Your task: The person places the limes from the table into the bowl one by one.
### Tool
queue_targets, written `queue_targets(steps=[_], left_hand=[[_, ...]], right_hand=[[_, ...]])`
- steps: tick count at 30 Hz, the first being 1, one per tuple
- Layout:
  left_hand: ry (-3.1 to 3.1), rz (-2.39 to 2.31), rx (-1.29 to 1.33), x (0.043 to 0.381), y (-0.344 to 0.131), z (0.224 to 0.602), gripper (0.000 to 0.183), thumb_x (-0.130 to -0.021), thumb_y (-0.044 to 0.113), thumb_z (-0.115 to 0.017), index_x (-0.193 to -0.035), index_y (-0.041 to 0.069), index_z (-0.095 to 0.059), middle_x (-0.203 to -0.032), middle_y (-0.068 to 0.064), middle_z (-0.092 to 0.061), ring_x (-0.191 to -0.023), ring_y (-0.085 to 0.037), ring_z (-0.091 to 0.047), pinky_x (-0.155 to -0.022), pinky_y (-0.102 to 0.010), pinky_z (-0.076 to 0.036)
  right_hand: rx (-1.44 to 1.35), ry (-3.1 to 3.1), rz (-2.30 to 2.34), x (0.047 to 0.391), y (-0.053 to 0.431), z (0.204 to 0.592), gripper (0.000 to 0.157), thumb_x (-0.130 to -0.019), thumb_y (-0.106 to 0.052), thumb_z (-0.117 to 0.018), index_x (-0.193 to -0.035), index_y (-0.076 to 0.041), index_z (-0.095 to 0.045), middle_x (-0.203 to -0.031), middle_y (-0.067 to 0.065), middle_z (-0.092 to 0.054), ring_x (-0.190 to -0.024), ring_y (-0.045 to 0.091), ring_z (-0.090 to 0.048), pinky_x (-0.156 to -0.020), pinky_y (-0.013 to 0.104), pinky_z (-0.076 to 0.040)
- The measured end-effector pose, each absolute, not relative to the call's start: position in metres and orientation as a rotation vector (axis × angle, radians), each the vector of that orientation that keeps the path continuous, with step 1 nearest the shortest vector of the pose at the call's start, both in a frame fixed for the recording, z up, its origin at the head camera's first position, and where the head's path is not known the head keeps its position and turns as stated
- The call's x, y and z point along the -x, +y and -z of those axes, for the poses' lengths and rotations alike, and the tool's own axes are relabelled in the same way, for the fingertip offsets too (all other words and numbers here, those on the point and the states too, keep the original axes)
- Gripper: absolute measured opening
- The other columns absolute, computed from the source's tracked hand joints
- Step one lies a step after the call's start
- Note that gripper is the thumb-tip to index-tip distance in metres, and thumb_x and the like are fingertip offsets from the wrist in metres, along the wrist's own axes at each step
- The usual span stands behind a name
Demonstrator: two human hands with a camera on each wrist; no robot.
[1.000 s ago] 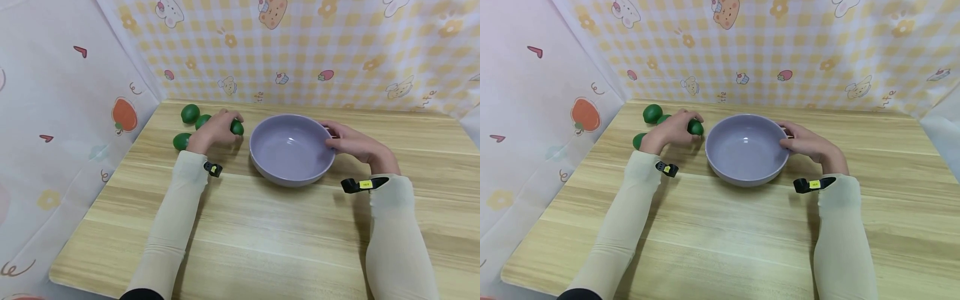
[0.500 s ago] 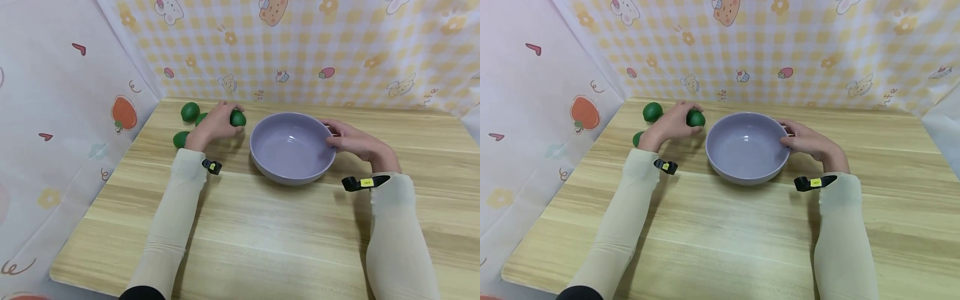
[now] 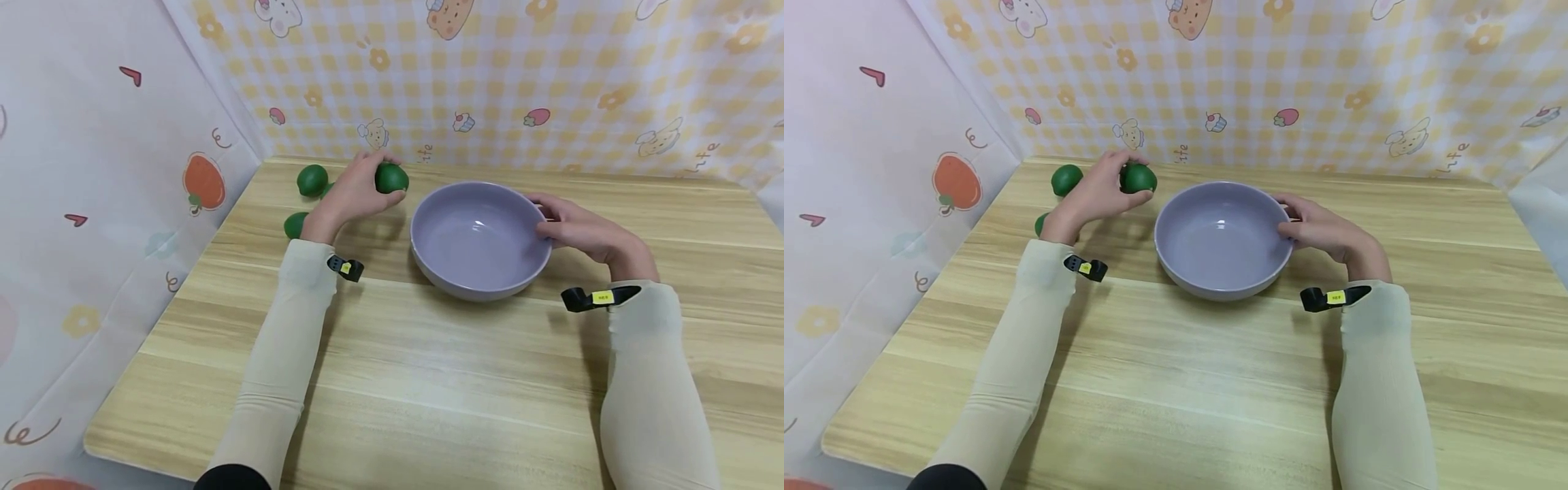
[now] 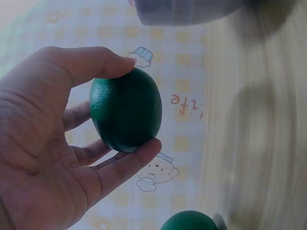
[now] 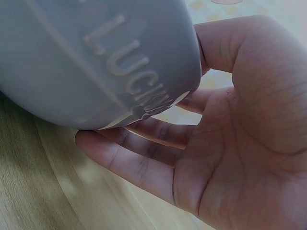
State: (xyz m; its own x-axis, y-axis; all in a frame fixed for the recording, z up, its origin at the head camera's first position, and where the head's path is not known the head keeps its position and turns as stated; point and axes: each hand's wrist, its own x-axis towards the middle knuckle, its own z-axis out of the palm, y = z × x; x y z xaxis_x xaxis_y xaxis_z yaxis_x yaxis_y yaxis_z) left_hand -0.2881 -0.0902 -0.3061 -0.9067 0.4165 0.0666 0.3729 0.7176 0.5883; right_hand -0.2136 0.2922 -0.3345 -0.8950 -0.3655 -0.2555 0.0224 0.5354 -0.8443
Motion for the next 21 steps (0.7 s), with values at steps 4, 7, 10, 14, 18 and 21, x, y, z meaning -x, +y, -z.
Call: queue_targets(steps=[4,7,10,14,18,21], left_hand=[[2.811,-1.016,-0.664,0.2873,-0.0887,0.3048,0.058,-0.096,0.037,-0.075,-0.148,0.023,-0.055,-0.153,-0.016,-0.047,-0.117,-0.027,-0.059,-0.096,-0.042,-0.057],[2.782,-1.052,-0.672,0.2873,-0.0868,0.3054,0.059,-0.096,0.037,-0.076,-0.148,0.024,-0.055,-0.155,-0.015,-0.046,-0.124,-0.028,-0.057,-0.097,-0.042,-0.057],[2.739,-1.087,-0.698,0.288,-0.0833,0.3069,0.06,-0.096,0.039,-0.076,-0.149,0.023,-0.054,-0.158,-0.013,-0.046,-0.134,-0.029,-0.053,-0.101,-0.042,-0.056],[2.684,-1.155,-0.701,0.2875,-0.0851,0.3062,0.06,-0.096,0.036,-0.076,-0.149,0.02,-0.054,-0.155,-0.009,-0.051,-0.14,-0.03,-0.05,-0.104,-0.044,-0.055],[2.65,-1.223,-0.713,0.2867,-0.0862,0.3042,0.059,-0.096,0.033,-0.078,-0.147,0.019,-0.054,-0.151,-0.006,-0.054,-0.139,-0.031,-0.05,-0.104,-0.046,-0.054],[2.623,-1.24,-0.738,0.2867,-0.0814,0.3041,0.059,-0.096,0.034,-0.078,-0.147,0.02,-0.054,-0.152,-0.005,-0.053,-0.139,-0.031,-0.05,-0.104,-0.046,-0.053]], right_hand=[[0.277,2.367,1.326,0.2135,0.2929,0.3346,0.062,-0.107,-0.005,-0.043,-0.167,-0.011,-0.027,-0.151,0.025,-0.046,-0.115,0.019,-0.062,-0.088,0.023,-0.059],[0.276,2.363,1.337,0.2126,0.2937,0.3352,0.062,-0.107,-0.005,-0.043,-0.166,-0.01,-0.028,-0.149,0.026,-0.046,-0.113,0.018,-0.064,-0.088,0.024,-0.06],[0.26,2.37,1.329,0.2103,0.296,0.3361,0.061,-0.107,-0.005,-0.042,-0.166,-0.01,-0.028,-0.15,0.026,-0.046,-0.114,0.019,-0.063,-0.087,0.023,-0.059],[0.257,2.353,1.334,0.2112,0.2941,0.3371,0.062,-0.107,-0.006,-0.043,-0.167,-0.014,-0.028,-0.152,0.023,-0.046,-0.117,0.021,-0.061,-0.088,0.023,-0.059],[0.273,2.336,1.363,0.2144,0.2915,0.3365,0.063,-0.105,-0.006,-0.044,-0.166,-0.014,-0.03,-0.153,0.024,-0.047,-0.117,0.022,-0.062,-0.088,0.024,-0.059],[0.256,2.341,1.368,0.2138,0.2939,0.3353,0.063,-0.105,-0.005,-0.043,-0.166,-0.013,-0.03,-0.154,0.024,-0.047,-0.116,0.021,-0.062,-0.087,0.023,-0.059]])
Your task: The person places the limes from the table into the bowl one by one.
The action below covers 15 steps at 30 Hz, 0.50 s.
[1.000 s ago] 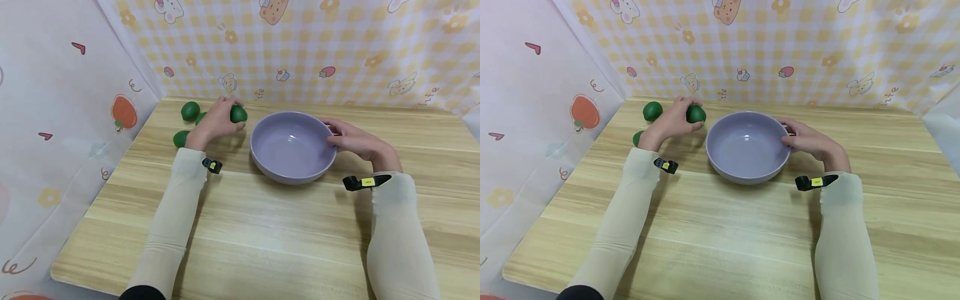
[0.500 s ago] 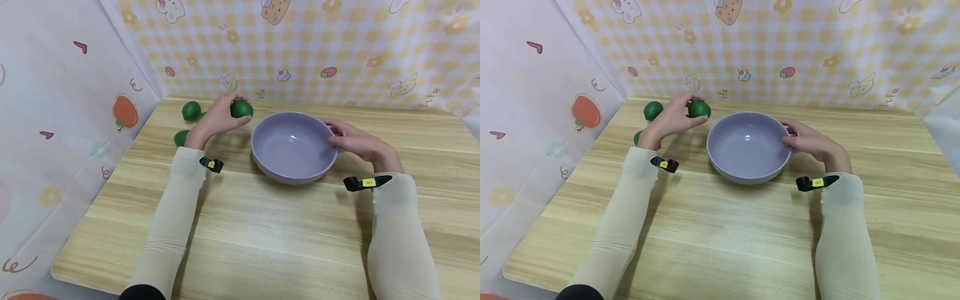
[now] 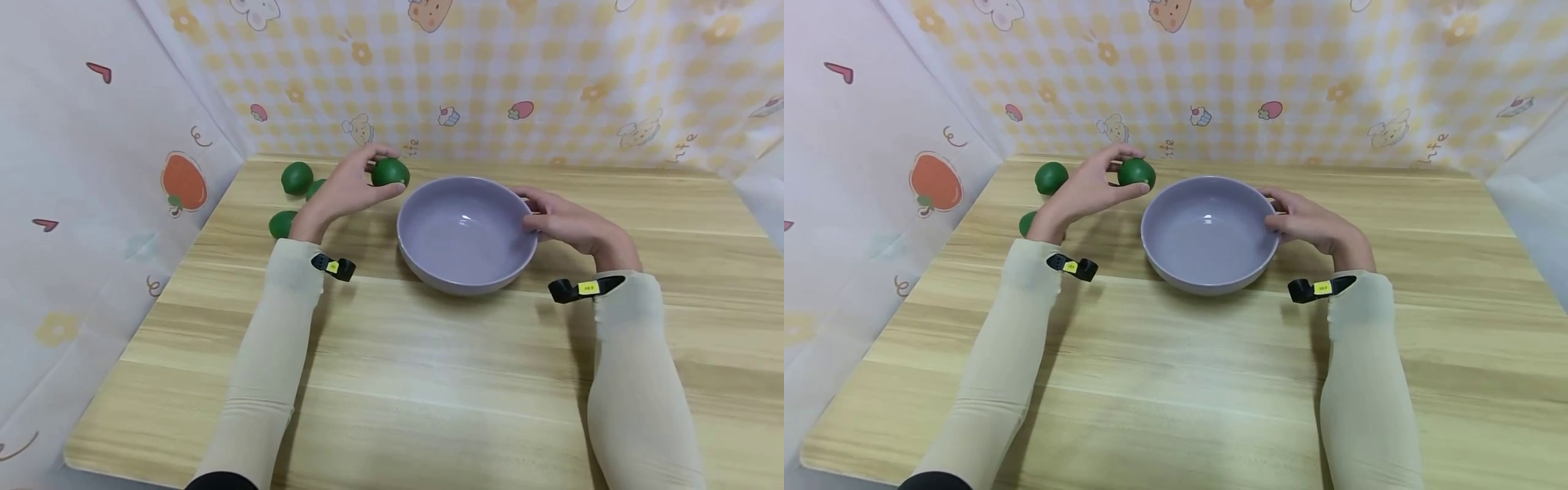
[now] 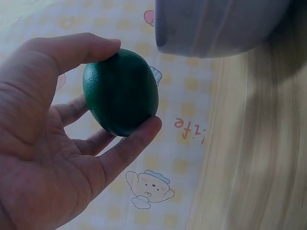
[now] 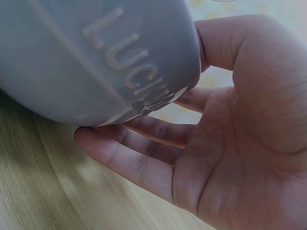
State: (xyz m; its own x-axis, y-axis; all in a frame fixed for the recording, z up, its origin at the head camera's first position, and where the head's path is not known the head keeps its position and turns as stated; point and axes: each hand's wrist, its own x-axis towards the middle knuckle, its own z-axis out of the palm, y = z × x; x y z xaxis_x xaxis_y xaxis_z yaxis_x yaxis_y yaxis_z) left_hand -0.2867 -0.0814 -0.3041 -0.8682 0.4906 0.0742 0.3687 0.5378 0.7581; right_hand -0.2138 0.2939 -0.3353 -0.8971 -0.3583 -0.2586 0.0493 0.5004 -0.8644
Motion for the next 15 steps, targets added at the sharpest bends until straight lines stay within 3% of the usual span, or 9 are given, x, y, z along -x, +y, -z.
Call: queue_targets(steps=[15], left_hand=[[2.554,-1.323,-0.813,0.282,-0.071,0.298,0.056,-0.094,0.036,-0.08,-0.144,0.024,-0.057,-0.151,0.002,-0.056,-0.14,-0.027,-0.051,-0.108,-0.045,-0.051]], right_hand=[[0.25,2.342,1.354,0.215,0.295,0.337,0.063,-0.107,-0.006,-0.042,-0.168,-0.015,-0.026,-0.154,0.023,-0.045,-0.117,0.018,-0.062,-0.089,0.022,-0.059]])
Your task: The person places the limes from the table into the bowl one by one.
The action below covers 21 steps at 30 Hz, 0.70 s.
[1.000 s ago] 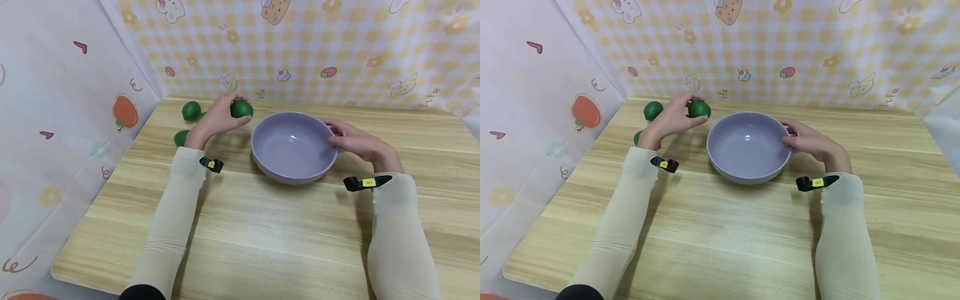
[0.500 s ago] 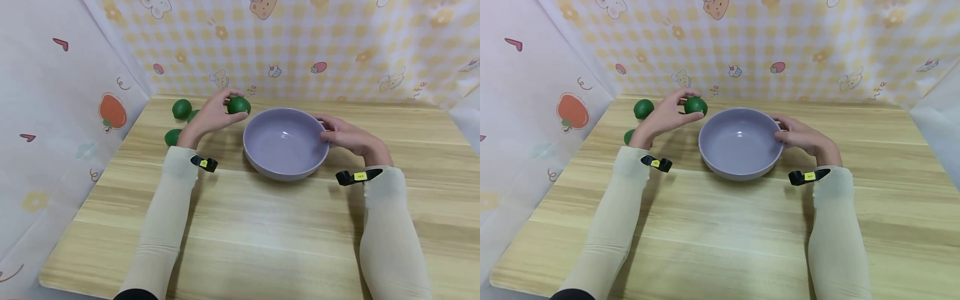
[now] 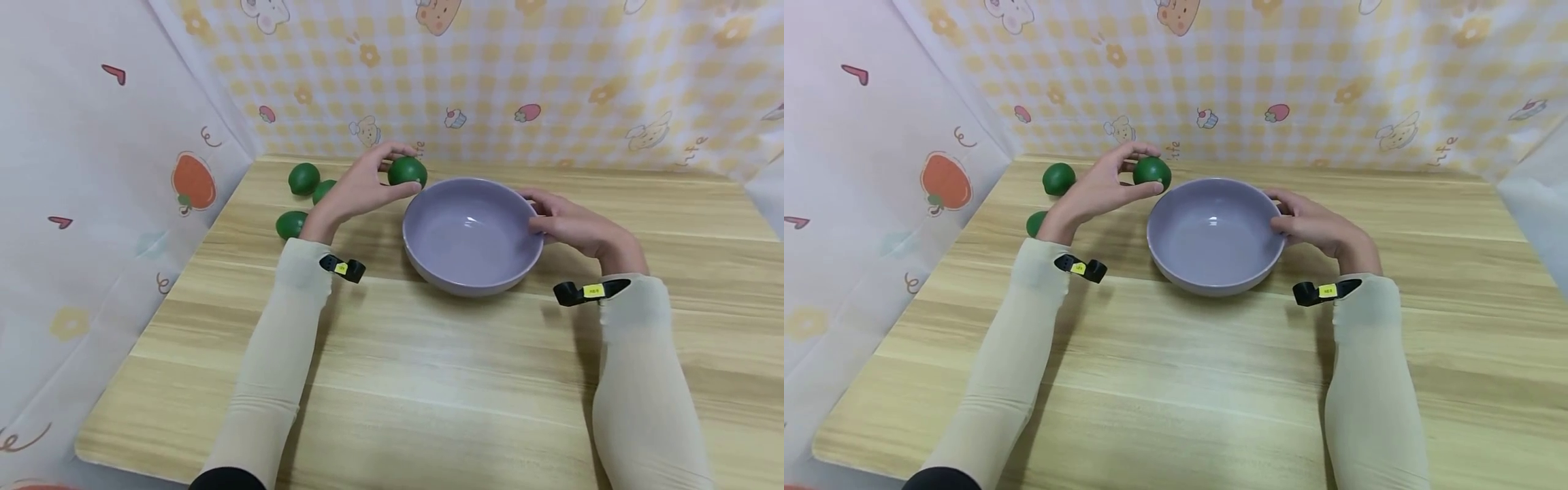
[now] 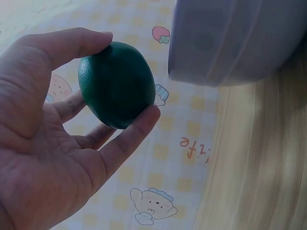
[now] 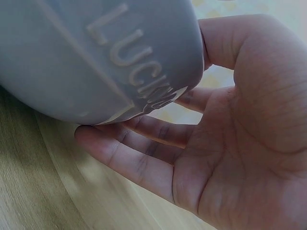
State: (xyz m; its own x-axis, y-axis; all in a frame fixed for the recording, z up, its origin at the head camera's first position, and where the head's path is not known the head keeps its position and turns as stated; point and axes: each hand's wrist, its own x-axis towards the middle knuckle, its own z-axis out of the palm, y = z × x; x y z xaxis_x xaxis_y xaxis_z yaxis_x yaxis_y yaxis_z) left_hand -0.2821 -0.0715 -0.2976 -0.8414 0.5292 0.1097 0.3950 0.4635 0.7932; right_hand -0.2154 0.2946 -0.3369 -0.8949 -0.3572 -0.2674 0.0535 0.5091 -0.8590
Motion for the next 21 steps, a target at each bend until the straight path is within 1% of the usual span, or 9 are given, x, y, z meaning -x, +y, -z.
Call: queue_targets(steps=[4,6,11,15,21], left_hand=[[2.539,-1.331,-0.839,0.28,-0.069,0.297,0.056,-0.094,0.034,-0.08,-0.144,0.023,-0.058,-0.154,0.001,-0.054,-0.14,-0.027,-0.052,-0.107,-0.043,-0.053],[2.524,-1.342,-0.848,0.28,-0.067,0.296,0.056,-0.094,0.034,-0.08,-0.144,0.023,-0.057,-0.158,0.002,-0.052,-0.139,-0.026,-0.052,-0.105,-0.042,-0.054],[2.499,-1.355,-0.839,0.278,-0.062,0.293,0.056,-0.094,0.036,-0.08,-0.144,0.025,-0.057,-0.165,0.005,-0.046,-0.138,-0.025,-0.052,-0.103,-0.041,-0.054],[2.474,-1.344,-0.852,0.275,-0.059,0.292,0.056,-0.094,0.037,-0.08,-0.143,0.026,-0.057,-0.162,0.003,-0.047,-0.138,-0.026,-0.053,-0.103,-0.041,-0.054],[2.44,-1.343,-0.88,0.271,-0.054,0.292,0.055,-0.094,0.038,-0.079,-0.143,0.026,-0.057,-0.154,0.0,-0.052,-0.139,-0.028,-0.053,-0.105,-0.042,-0.054]], right_hand=[[0.254,2.341,1.35,0.215,0.294,0.337,0.063,-0.106,-0.006,-0.042,-0.167,-0.014,-0.027,-0.154,0.024,-0.046,-0.116,0.018,-0.062,-0.089,0.023,-0.059],[0.259,2.345,1.353,0.216,0.294,0.335,0.063,-0.106,-0.006,-0.042,-0.167,-0.014,-0.027,-0.153,0.023,-0.046,-0.115,0.017,-0.063,-0.088,0.023,-0.06],[0.269,2.354,1.347,0.22,0.294,0.333,0.063,-0.107,-0.008,-0.042,-0.167,-0.016,-0.027,-0.154,0.023,-0.046,-0.112,0.013,-0.063,-0.087,0.023,-0.06],[0.26,2.353,1.341,0.219,0.294,0.334,0.063,-0.108,-0.009,-0.043,-0.168,-0.016,-0.026,-0.155,0.023,-0.046,-0.113,0.013,-0.063,-0.088,0.022,-0.059],[0.248,2.354,1.336,0.216,0.295,0.338,0.063,-0.108,-0.01,-0.043,-0.168,-0.013,-0.025,-0.154,0.024,-0.045,-0.115,0.014,-0.062,-0.088,0.022,-0.059]])
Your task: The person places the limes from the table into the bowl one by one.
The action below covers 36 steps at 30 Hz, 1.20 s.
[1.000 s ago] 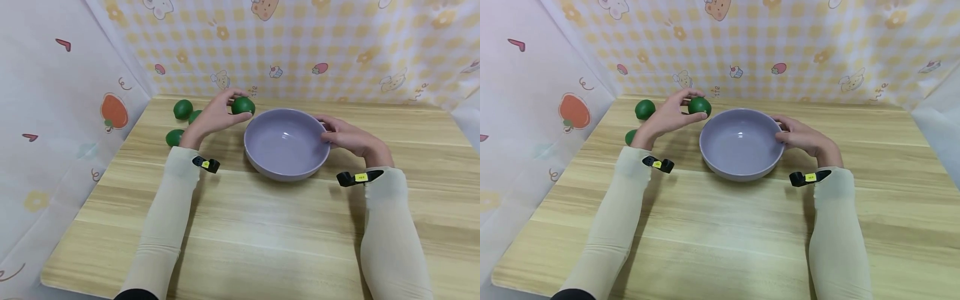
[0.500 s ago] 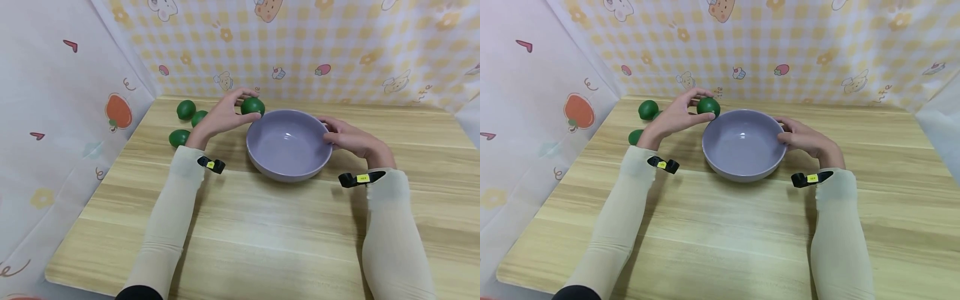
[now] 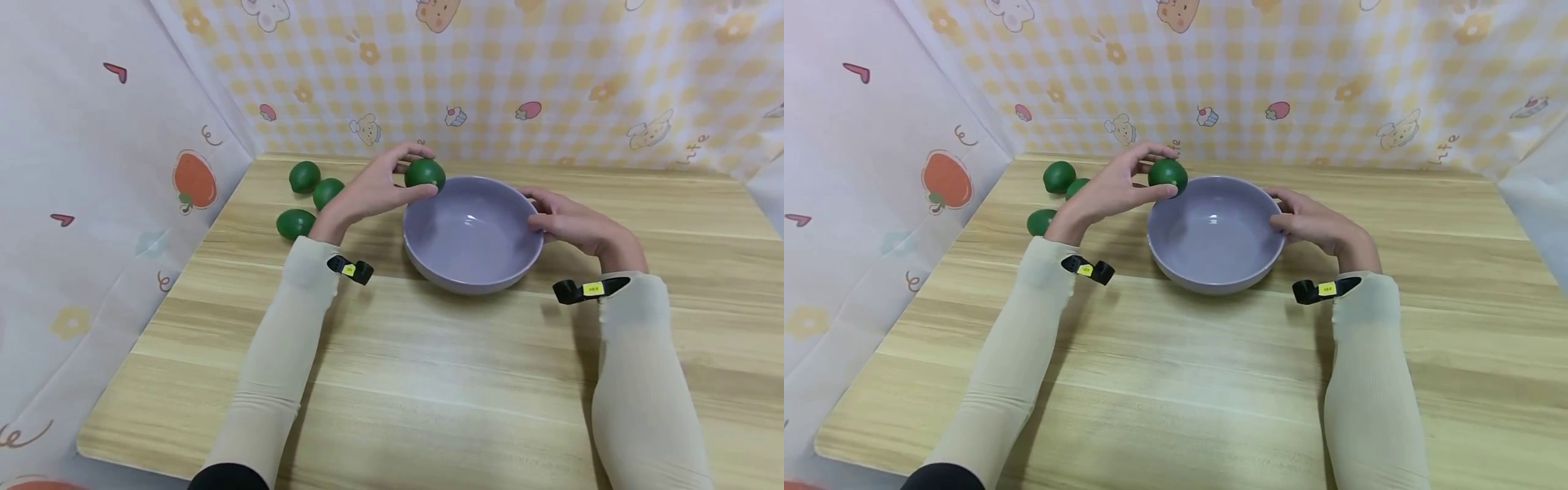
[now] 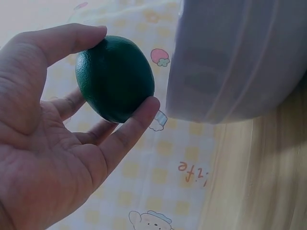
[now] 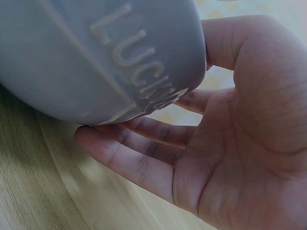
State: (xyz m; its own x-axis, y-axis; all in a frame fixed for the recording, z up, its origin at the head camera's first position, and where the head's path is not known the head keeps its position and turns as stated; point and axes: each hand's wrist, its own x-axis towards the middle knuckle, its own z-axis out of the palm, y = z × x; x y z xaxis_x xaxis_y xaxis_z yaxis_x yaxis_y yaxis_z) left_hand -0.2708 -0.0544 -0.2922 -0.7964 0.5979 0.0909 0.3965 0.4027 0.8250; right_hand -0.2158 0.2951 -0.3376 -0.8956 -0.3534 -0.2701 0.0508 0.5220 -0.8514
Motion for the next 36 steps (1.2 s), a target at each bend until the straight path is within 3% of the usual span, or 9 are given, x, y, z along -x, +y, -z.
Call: queue_targets(steps=[16,36], left_hand=[[2.388,-1.343,-0.964,0.271,-0.035,0.3,0.056,-0.094,0.034,-0.08,-0.144,0.023,-0.056,-0.148,-0.003,-0.057,-0.139,-0.027,-0.053,-0.117,-0.048,-0.046],[2.347,-1.331,-1.038,0.265,-0.028,0.301,0.056,-0.095,0.03,-0.08,-0.145,0.019,-0.057,-0.15,-0.003,-0.055,-0.138,-0.026,-0.054,-0.118,-0.044,-0.047]], right_hand=[[0.245,2.352,1.341,0.214,0.295,0.336,0.062,-0.108,-0.01,-0.042,-0.168,-0.013,-0.026,-0.153,0.025,-0.044,-0.117,0.019,-0.062,-0.088,0.022,-0.059],[0.247,2.345,1.332,0.216,0.294,0.338,0.06,-0.109,-0.01,-0.041,-0.167,-0.014,-0.026,-0.154,0.024,-0.045,-0.117,0.018,-0.061,-0.088,0.022,-0.059]])
